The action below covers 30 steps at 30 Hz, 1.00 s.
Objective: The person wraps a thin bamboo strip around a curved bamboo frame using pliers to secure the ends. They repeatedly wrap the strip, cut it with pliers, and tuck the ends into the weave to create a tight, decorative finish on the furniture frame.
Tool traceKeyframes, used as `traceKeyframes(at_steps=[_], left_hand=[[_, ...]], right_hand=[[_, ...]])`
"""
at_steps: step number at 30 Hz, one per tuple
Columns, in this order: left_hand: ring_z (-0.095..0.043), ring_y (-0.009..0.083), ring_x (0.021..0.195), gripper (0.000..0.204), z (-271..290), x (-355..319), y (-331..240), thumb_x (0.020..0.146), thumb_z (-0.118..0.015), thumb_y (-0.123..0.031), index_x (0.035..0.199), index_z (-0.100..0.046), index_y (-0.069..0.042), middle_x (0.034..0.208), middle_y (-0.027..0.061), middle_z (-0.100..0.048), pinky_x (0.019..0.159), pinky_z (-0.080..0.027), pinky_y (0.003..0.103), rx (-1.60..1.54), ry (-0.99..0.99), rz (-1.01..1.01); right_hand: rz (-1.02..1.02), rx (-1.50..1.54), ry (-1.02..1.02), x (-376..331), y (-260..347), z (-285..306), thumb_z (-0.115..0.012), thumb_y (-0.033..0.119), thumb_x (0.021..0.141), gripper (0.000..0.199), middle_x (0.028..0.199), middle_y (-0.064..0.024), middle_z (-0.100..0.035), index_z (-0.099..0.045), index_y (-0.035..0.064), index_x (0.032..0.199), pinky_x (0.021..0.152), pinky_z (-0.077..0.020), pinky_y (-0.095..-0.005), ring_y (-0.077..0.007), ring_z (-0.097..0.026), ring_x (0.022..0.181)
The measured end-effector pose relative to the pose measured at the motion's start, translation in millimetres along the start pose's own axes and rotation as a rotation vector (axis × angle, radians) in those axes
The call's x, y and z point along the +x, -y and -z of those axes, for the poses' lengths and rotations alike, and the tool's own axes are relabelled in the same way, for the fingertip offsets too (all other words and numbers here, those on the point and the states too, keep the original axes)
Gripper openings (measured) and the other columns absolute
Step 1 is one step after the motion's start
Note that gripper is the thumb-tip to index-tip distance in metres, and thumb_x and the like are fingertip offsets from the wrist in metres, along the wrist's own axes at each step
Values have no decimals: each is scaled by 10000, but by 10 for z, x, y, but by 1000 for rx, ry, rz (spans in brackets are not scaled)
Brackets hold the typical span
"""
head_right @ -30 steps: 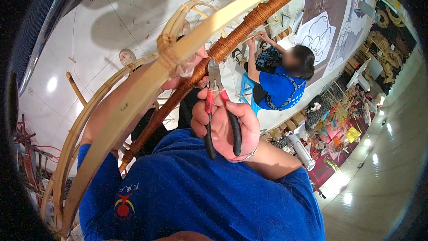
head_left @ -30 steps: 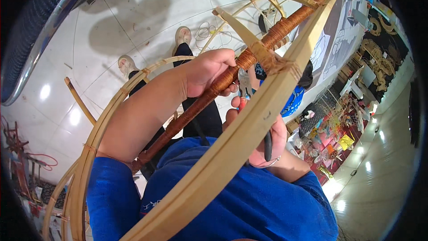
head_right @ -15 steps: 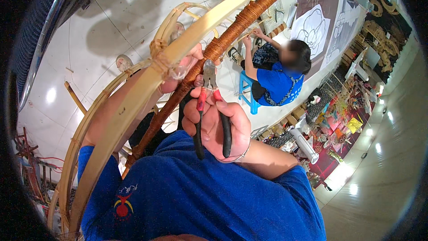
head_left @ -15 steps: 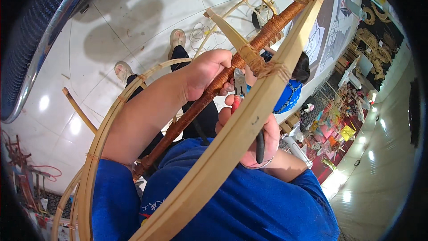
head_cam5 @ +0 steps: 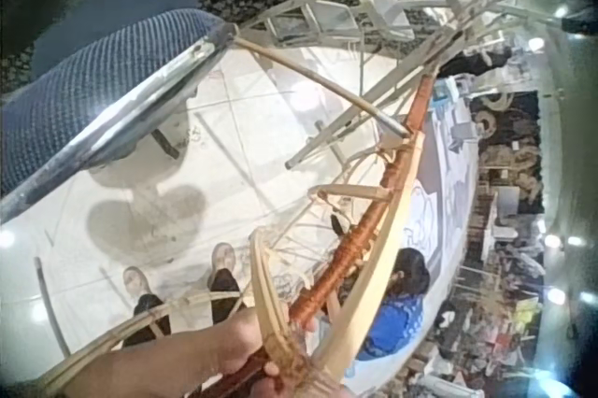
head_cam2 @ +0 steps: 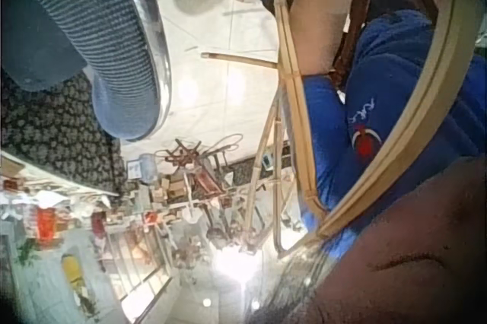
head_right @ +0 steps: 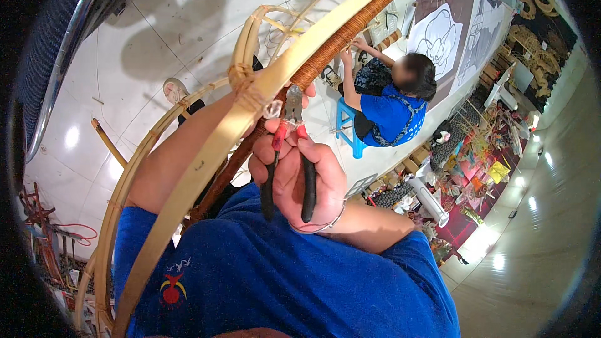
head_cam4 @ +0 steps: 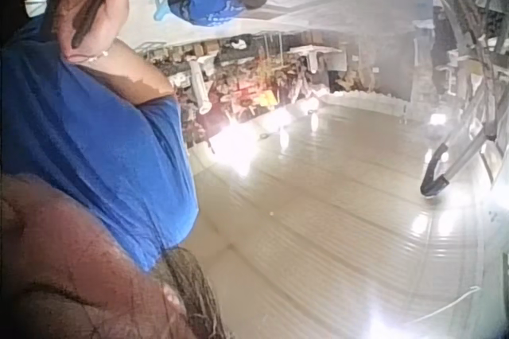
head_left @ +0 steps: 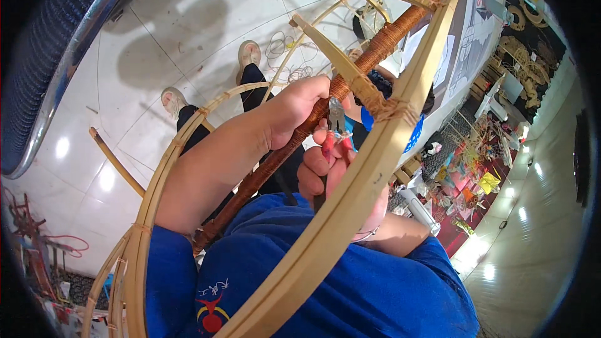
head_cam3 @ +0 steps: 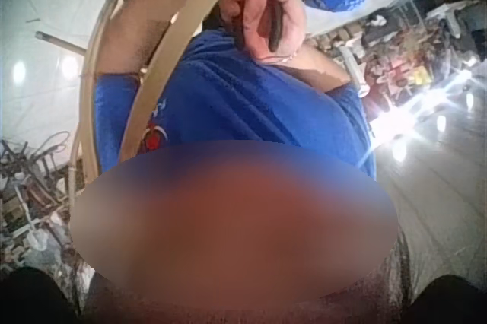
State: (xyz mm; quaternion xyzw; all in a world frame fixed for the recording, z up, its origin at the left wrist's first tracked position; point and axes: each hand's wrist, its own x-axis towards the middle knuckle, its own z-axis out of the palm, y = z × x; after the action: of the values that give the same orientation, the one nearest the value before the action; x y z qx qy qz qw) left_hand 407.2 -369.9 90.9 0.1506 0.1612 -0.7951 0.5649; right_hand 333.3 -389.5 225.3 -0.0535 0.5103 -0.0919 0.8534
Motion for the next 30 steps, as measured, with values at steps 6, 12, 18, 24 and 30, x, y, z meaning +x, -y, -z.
traceKeyframes(at_steps=[6,12,18,24,30], left_hand=[[-522,103,616,278,-17,-33,-17,866,-374,-245,865,-572,-50,744,39,-587,595,-433,254,-41,12,-23],[-526,131,640,294,-146,-85,-76,884,-371,-270,901,-561,-47,767,45,-583,617,-432,271,-72,-71,-8],[-500,88,576,304,50,43,28,884,-380,-296,921,-570,-62,733,28,-569,560,-409,231,99,-84,24],[-473,62,543,317,-20,25,-16,879,-389,-330,919,-577,-79,742,18,-570,513,-378,211,103,-67,12],[-451,41,535,325,-71,29,-46,862,-407,-362,926,-583,-96,794,8,-581,475,-353,185,39,74,-84]], right_hand=[[36,-55,-1,70,4,40,-415,302,843,392,835,-89,-486,-484,18,1104,683,-348,-314,-230,-429,729],[44,-114,4,71,46,70,-407,282,858,379,836,-90,-490,-481,15,1117,691,-356,-320,-236,-447,749],[-9,-167,-45,92,104,43,-404,329,899,407,783,-49,-440,-453,35,1175,569,-355,-266,-172,-419,664],[-119,-38,59,71,265,97,-404,253,848,399,803,-101,-479,-463,12,1161,639,-357,-310,-233,-453,736],[-241,-49,-44,-19,431,38,-396,259,851,415,786,-95,-465,-449,0,1171,599,-345,-281,-217,-438,689]])
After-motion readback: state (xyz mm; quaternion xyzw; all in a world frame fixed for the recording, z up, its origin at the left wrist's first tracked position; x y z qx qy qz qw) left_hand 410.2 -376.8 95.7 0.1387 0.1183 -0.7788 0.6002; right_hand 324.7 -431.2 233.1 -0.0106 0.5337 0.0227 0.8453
